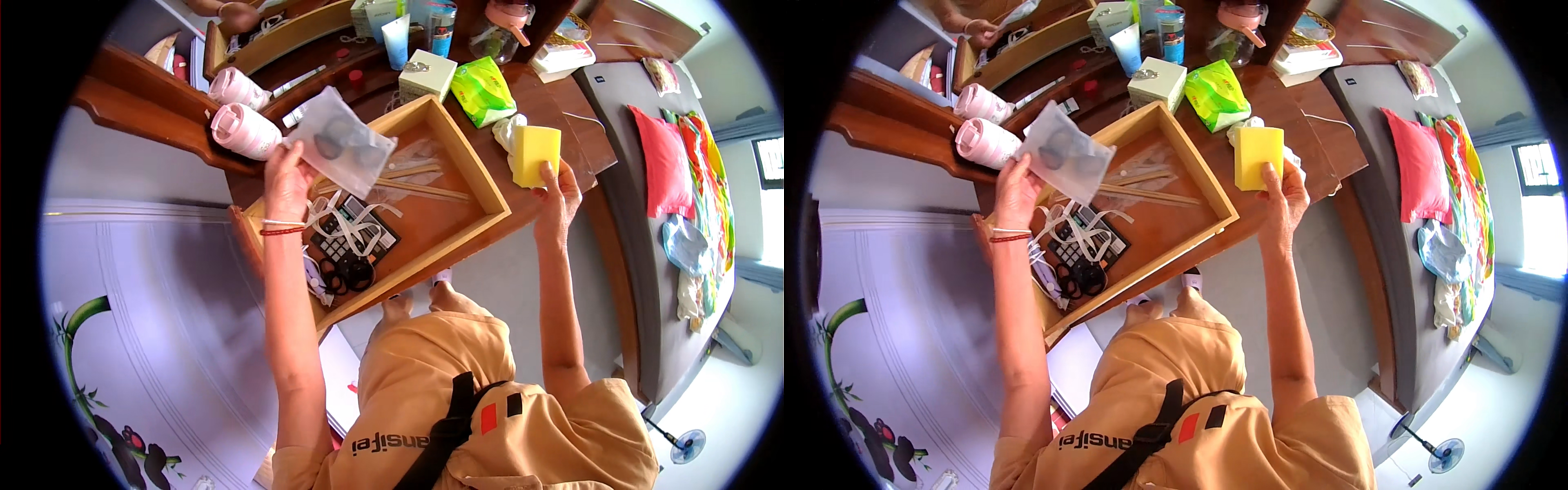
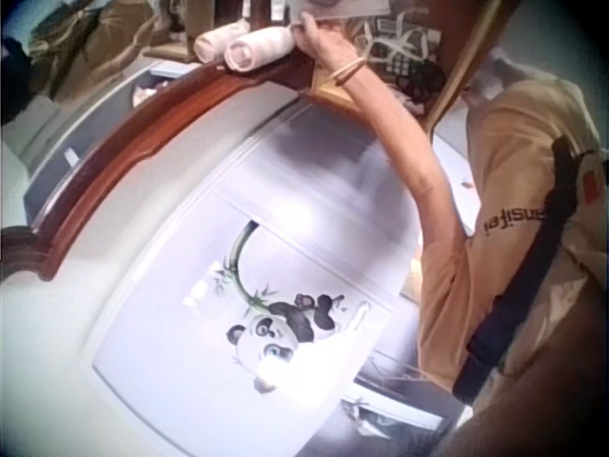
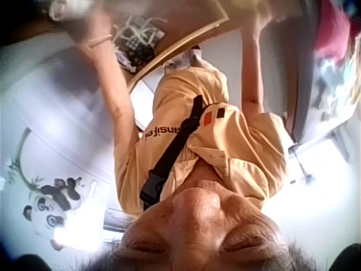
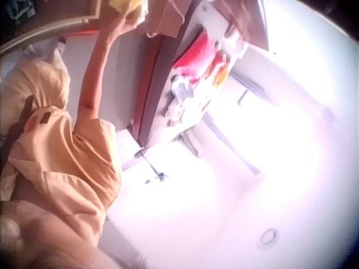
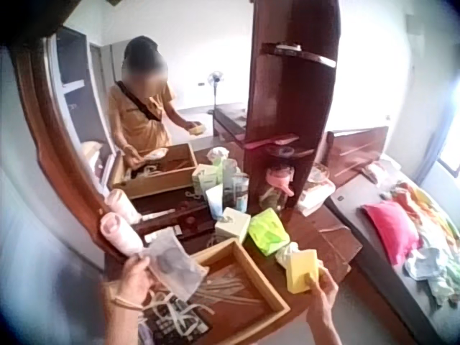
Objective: The person opens a wooden drawer, removes a yellow sponge, and then wipes the surface of a wooden desk and a white power strip with a cloth.
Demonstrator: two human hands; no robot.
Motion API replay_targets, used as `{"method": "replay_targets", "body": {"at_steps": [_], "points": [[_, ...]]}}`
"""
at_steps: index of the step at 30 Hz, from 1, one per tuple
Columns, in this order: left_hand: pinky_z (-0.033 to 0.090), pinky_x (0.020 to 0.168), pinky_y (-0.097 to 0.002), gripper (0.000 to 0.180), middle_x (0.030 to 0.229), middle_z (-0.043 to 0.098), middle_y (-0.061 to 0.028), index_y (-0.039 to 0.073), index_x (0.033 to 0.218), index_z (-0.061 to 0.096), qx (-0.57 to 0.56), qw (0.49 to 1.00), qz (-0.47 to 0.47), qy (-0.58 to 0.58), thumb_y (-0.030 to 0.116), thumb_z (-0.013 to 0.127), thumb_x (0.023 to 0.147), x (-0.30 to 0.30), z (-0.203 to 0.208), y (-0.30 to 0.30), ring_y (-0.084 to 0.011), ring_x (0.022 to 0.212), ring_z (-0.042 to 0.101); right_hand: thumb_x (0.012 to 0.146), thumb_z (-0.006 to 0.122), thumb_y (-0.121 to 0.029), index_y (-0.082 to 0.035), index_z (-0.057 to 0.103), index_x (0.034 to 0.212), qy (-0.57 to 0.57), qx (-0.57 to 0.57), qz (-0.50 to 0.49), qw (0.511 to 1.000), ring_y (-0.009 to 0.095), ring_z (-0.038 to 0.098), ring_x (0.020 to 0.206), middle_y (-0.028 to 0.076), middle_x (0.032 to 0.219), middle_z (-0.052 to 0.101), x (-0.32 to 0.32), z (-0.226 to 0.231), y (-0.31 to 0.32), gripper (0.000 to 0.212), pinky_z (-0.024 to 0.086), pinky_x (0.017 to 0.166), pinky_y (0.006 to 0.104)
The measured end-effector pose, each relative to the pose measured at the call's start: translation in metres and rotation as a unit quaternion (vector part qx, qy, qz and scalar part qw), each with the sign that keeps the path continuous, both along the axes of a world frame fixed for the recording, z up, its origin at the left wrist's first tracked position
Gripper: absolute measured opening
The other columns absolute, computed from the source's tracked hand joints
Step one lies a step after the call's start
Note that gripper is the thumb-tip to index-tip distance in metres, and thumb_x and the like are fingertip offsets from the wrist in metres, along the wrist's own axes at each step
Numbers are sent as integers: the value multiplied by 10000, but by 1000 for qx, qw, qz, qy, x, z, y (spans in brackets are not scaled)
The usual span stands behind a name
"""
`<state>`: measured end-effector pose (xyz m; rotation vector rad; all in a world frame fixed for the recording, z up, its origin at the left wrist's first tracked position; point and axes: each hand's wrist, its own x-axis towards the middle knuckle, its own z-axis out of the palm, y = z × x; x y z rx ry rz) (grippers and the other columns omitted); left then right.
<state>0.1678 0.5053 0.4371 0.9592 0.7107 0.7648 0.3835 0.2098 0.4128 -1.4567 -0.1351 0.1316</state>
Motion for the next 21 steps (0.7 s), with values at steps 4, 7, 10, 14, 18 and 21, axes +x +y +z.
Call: {"method": "replay_targets", "body": {"at_steps": [4, 7, 10, 14, 18, 21], "points": [[544, 675, -319, 222, 950, 592, -79, 40, 1034, 509, -17, 997, -72, 37, 149, 556, 846, 14, -41, -40, -170, 822, 603, 820, 662, -253, -32, 629, 1023, 5, 5, 28, 1000, 68, 544, 715, 12, 858, 626, -17, 1, 12, 302, 410, 572, 204], [510, 698, -279, 341, 970, 583, -62, 81, 1093, 484, -35, 975, -126, 177, 189, 612, 795, 23, -55, -83, -154, 850, 577, 825, 655, -246, -17, 613, 1034, 43, 50, 90, 994, 74, 543, 722, 16, 858, 617, -35, 6, 22, 313, 415, 582, 205], [476, 815, -325, 539, 1107, 548, -130, 64, 1201, 450, 107, 967, -86, 215, 214, 712, 754, 4, -63, -89, -198, 973, 539, 825, 653, -231, -3, 597, 1049, 16, -78, 180, 980, 83, 544, 738, 27, 859, 607, -49, 5, 25, 324, 423, 599, 207], [494, 835, -294, 342, 1127, 578, -120, 57, 1157, 513, 95, 986, -45, 126, 185, 611, 856, -56, -20, -65, -184, 970, 595, 814, 648, -189, 51, 560, 1103, -52, -164, 283, 944, 133, 571, 804, 89, 922, 626, -72, -6, 38, 386, 468, 695, 250], [504, 805, -313, 301, 1043, 613, -125, 38, 1131, 521, 124, 981, 94, 112, 198, 581, 883, -129, 23, -60, -190, 898, 620, 822, 592, -121, 21, 557, 1108, -195, -287, 351, 870, 296, 585, 860, 143, 972, 599, -87, -18, 45, 321, 471, 754, 339], [514, 820, -310, 355, 1067, 591, -158, 7, 1176, 477, 165, 960, 204, 100, 202, 567, 893, -175, 26, -72, -235, 913, 610, 815, 584, -114, -9, 548, 1123, -392, -317, 270, 821, 369, 531, 922, 164, 1030, 552, -91, -24, 40, 327, 449, 787, 395]]}}
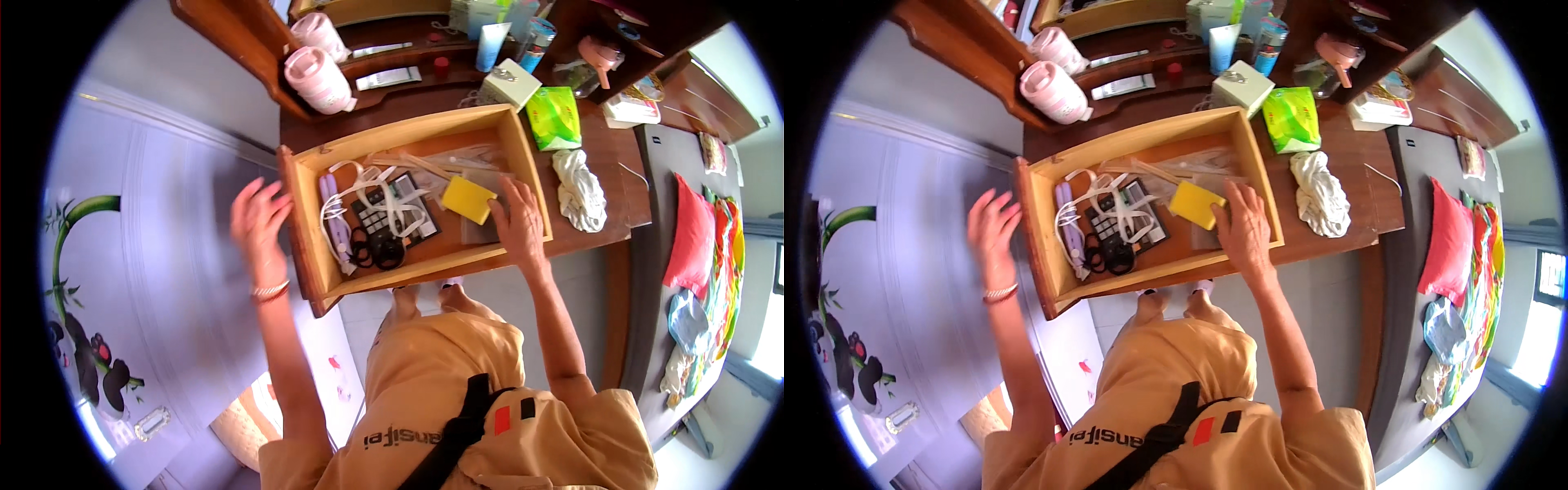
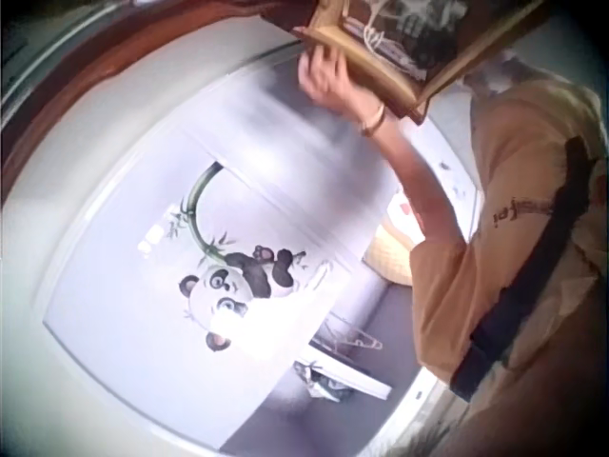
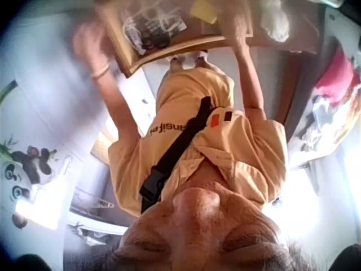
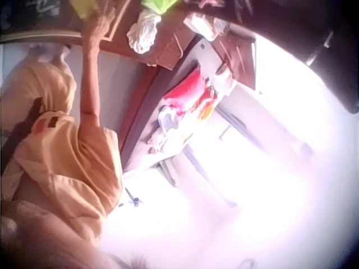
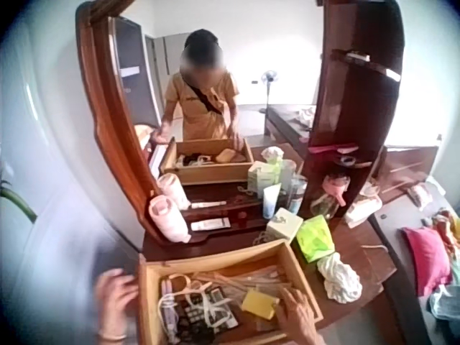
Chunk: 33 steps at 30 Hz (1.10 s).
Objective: The person opens a wooden drawer, removes a yellow sponge, and then wipes the surface of a wooden desk and a white power strip with a cloth.
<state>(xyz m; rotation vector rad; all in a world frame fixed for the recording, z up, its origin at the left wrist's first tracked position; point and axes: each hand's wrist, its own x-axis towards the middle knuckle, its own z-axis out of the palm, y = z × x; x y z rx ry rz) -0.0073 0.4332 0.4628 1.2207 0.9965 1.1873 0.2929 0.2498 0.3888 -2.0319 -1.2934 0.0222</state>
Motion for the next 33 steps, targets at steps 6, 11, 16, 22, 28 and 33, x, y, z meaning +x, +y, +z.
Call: {"method": "replay_targets", "body": {"at_steps": [6, 11, 16, 22, 28, 33], "points": [[507, 784, -293, 408, 1110, 556, -102, 58, 1223, 456, -98, 954, 261, 114, 219, 574, 867, -116, -71, -56, -220, 932, 578, 775, 610, -63, -41, 583, 1073, 32, 34, -17, 999, 328, 513, 894, 136, 961, 542, 45, 6, -21, 300, 437, 791, 393], [531, 635, -322, 285, 987, 587, -101, 104, 1145, 482, -309, 909, 278, 23, 179, 523, 873, -190, -205, -141, -212, 817, 601, 758, 630, -121, -70, 599, 1091, -55, -25, -193, 979, 328, 501, 931, 129, 984, 553, 128, -21, -77, 339, 424, 810, 410], [539, 589, -336, 219, 895, 609, -92, 117, 1086, 499, -493, 860, 63, 116, 172, 481, 874, -162, -257, -239, -252, 730, 645, 726, 692, -254, -194, 422, 1316, -69, -135, -174, 973, 382, 428, 1080, 168, 1231, 426, 162, -48, -91, 651, 416, 863, 484], [527, 653, -353, 262, 954, 614, -117, 77, 1099, 498, -559, 811, 49, 165, 163, 544, 856, -161, -251, -325, -260, 789, 644, 751, 668, -265, -311, 412, 1309, -216, -231, -162, 935, 390, 439, 1050, 155, 1223, 388, 153, -94, -87, 616, 465, 788, 508], [523, 670, -352, 262, 954, 628, -117, 79, 1101, 512, -570, 800, 143, 122, 227, 535, 886, -193, -269, -428, -245, 791, 643, 836, 590, -287, -238, 498, 1174, -203, -231, -120, 944, 389, 499, 957, 167, 1099, 401, 136, -102, -110, 354, 493, 655, 497], [525, 660, -316, 252, 942, 626, -106, 80, 1090, 520, -568, 791, 220, 60, 188, 552, 864, -201, -295, -505, -222, 783, 640, 854, 548, -331, -268, 415, 1289, -218, -273, -132, 928, 409, 456, 1051, 187, 1205, 362, 120, -125, -145, 459, 470, 757, 516]]}}
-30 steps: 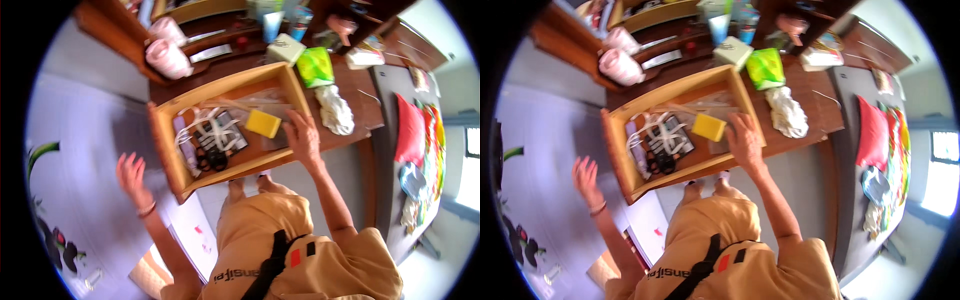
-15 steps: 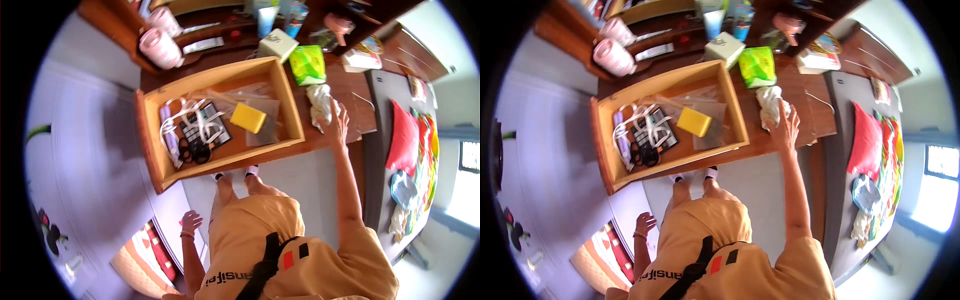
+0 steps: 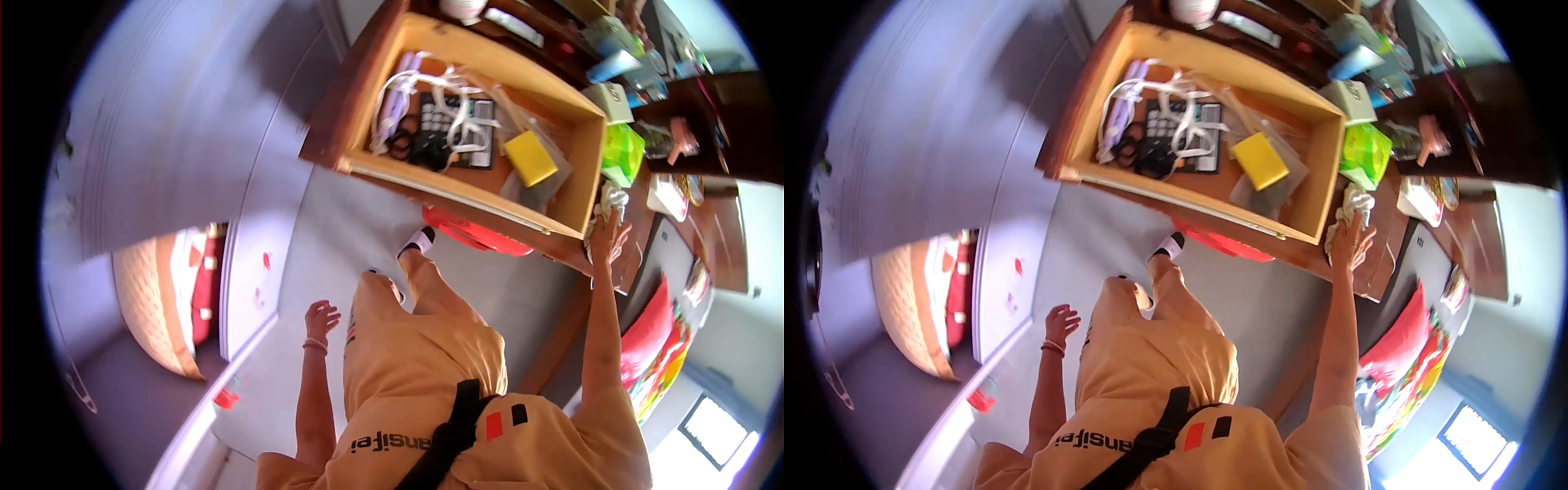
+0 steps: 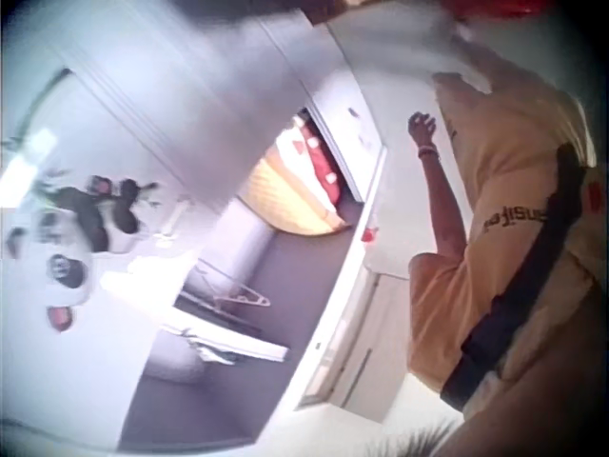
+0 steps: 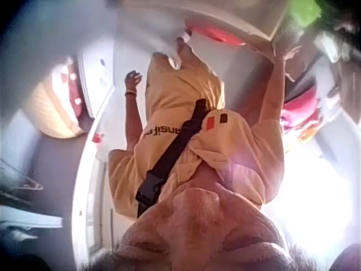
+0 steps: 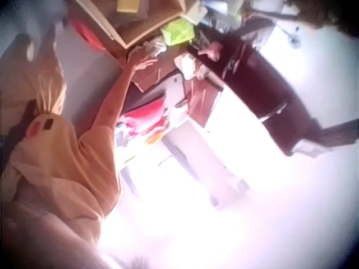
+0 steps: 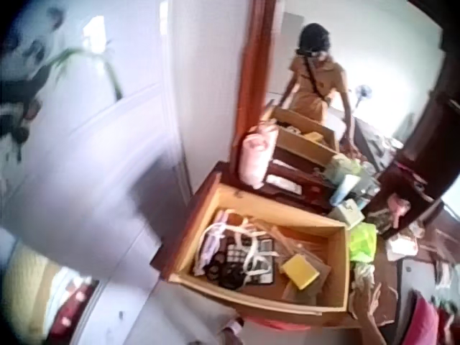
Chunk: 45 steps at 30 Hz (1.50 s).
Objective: The person opens a wooden drawer, removes a yellow sponge, and then wipes the surface of a wooden desk and a white power strip with a cloth.
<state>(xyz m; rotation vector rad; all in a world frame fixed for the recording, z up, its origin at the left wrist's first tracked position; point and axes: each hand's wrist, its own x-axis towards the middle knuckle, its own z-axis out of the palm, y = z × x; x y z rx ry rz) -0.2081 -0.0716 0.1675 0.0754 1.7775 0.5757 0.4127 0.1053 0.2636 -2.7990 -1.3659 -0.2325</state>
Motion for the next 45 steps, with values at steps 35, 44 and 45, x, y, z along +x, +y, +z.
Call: {"method": "replay_targets", "body": {"at_steps": [35, 44, 45], "points": [[408, 930, -427, 739, 1257, 431, -183, 98, 1365, 345, -118, 980, -103, 122, 191, 682, 714, 250, -465, -228, -391, 1116, 463, 906, 460, -249, 43, 497, 1160, -228, -143, 46, 962, 339, 498, 1012, 209, 1122, 549, 112, -187, -156, 388, 362, 912, 454], [390, 963, -428, 747, 1306, 394, -164, 125, 1371, 347, -147, 977, -71, 134, 239, 670, 708, 273, -476, -212, -363, 1163, 440, 899, 453, -224, 41, 510, 1142, -238, -152, 44, 958, 348, 501, 1006, 217, 1113, 551, 108, -197, -145, 364, 372, 897, 454], [392, 959, -429, 751, 1302, 393, -161, 125, 1371, 347, -146, 978, -68, 129, 246, 673, 705, 271, -477, -211, -361, 1169, 433, 898, 452, -221, 40, 512, 1140, -238, -151, 46, 958, 349, 501, 1006, 218, 1112, 551, 108, -198, -143, 362, 373, 896, 454]]}}
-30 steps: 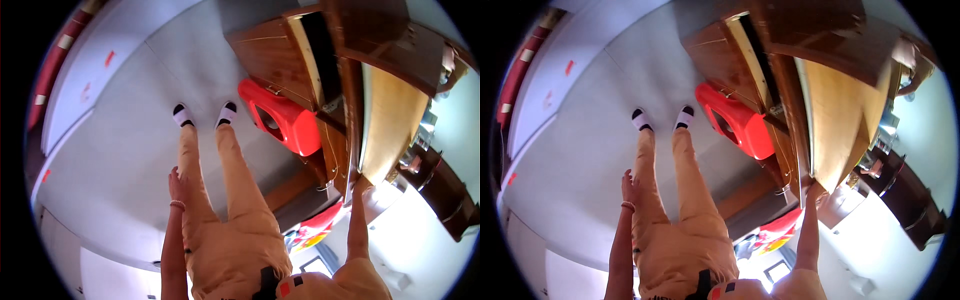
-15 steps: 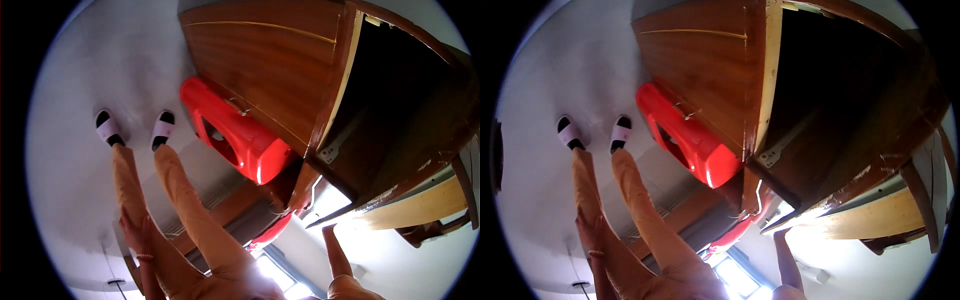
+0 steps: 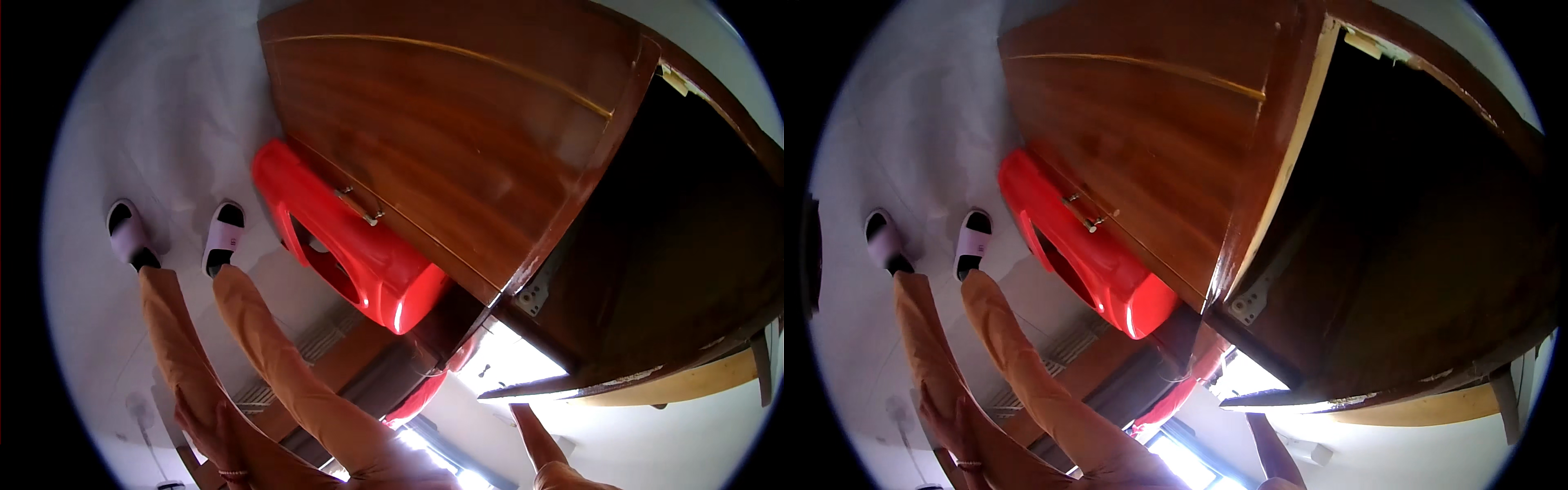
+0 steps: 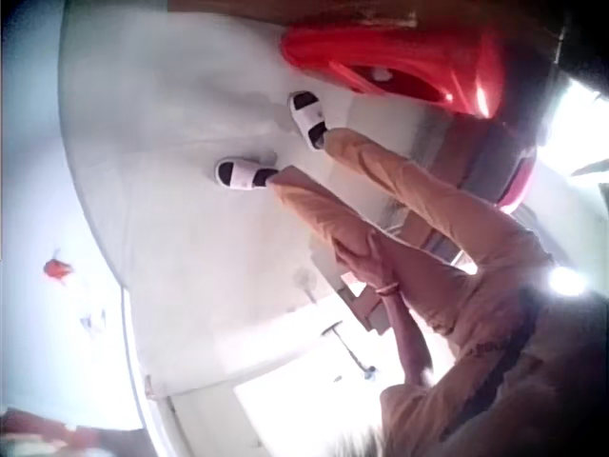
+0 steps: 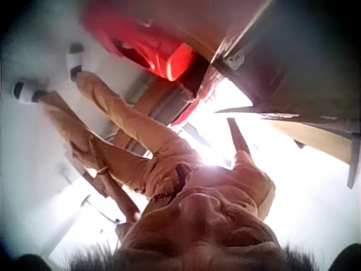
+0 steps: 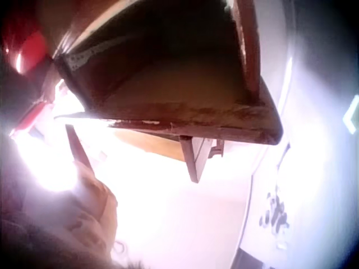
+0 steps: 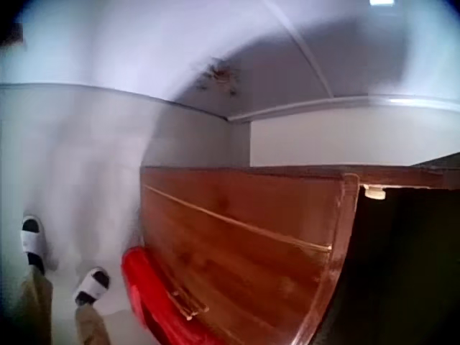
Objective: The person opens a wooden drawer, removes a yellow sponge, and then wipes the surface of a wooden desk and a white power strip with a cloth.
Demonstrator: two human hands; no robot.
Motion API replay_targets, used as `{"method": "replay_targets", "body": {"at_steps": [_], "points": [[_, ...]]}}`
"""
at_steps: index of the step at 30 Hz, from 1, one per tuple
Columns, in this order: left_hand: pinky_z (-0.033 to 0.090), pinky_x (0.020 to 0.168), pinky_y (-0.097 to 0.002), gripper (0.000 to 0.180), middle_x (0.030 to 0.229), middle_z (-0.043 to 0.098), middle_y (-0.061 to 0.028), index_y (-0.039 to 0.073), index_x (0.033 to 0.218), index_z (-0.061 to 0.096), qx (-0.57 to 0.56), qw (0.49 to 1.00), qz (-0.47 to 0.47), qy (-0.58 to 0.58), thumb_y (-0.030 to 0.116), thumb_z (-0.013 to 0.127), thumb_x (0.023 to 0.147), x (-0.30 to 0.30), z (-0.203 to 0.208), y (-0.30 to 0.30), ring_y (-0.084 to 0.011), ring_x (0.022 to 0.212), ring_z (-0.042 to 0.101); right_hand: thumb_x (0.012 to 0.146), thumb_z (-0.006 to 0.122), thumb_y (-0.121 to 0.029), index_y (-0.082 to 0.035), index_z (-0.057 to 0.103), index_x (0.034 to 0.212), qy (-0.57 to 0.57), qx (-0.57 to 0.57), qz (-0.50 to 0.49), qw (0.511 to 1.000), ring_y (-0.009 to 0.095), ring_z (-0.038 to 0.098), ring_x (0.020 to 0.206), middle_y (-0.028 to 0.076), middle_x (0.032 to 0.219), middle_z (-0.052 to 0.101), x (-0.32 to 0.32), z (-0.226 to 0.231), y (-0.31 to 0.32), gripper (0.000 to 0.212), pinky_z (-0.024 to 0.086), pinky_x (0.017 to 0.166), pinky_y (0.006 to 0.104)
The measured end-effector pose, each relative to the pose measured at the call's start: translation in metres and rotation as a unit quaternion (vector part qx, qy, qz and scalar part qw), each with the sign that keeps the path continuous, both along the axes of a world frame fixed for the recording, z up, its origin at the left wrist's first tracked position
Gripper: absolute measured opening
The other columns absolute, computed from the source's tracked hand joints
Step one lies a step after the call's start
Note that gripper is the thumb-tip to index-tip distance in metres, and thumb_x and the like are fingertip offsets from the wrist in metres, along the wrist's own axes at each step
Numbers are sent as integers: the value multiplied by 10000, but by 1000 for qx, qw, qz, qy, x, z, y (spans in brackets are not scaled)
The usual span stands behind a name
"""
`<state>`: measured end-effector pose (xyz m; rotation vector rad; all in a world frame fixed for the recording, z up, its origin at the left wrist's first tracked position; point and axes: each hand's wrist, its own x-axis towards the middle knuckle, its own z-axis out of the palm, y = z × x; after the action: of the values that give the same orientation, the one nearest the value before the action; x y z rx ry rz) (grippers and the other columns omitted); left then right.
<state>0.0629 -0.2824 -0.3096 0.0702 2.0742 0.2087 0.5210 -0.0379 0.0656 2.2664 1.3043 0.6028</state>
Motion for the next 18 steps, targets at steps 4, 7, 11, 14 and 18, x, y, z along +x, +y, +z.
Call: {"method": "replay_targets", "body": {"at_steps": [4, 7, 11, 14, 18], "points": [[402, 941, -429, 755, 1293, 386, -155, 125, 1370, 340, 7, 1000, -5, -8, 254, 672, 705, -1, -5, -16, -359, 1168, 429, 895, 448, -210, 40, 518, 1132, 8, 0, 7, 1000, 353, 502, 1003, 222, 1108, 552, 0, -6, 8, 352, 377, 890, 454], [409, 931, -425, 749, 1289, 383, -147, 133, 1367, 340, -1, 1000, 1, -7, 267, 672, 710, -9, 4, -15, -356, 1159, 434, 892, 446, -202, 39, 522, 1126, 17, 0, 13, 1000, 355, 503, 1001, 225, 1105, 553, 0, -12, 13, 344, 380, 885, 454], [432, 894, -423, 748, 1276, 392, -131, 155, 1362, 339, -41, 999, 10, -31, 290, 675, 707, -26, 16, -7, -353, 1136, 457, 889, 442, -191, 38, 528, 1118, 35, 1, 19, 999, 359, 504, 999, 229, 1101, 554, 0, -18, 17, 335, 384, 878, 454], [463, 829, -436, 744, 1271, 400, -119, 167, 1358, 340, -37, 999, 0, -23, 304, 674, 707, -38, 21, -13, -355, 1072, 507, 886, 440, -182, 37, 533, 1112, 47, 5, 24, 999, 362, 505, 997, 232, 1098, 555, -3, -20, 17, 329, 387, 874, 454], [487, 762, -446, 733, 1273, 403, -113, 159, 1350, 347, -83, 995, -48, -25, 358, 659, 718, -57, 34, -3, -361, 983, 561, 883, 436, -171, 36, 539, 1105, 66, 16, 35, 997, 366, 506, 994, 235, 1094, 556, -8, -24, 18, 320, 391, 867, 454]]}}
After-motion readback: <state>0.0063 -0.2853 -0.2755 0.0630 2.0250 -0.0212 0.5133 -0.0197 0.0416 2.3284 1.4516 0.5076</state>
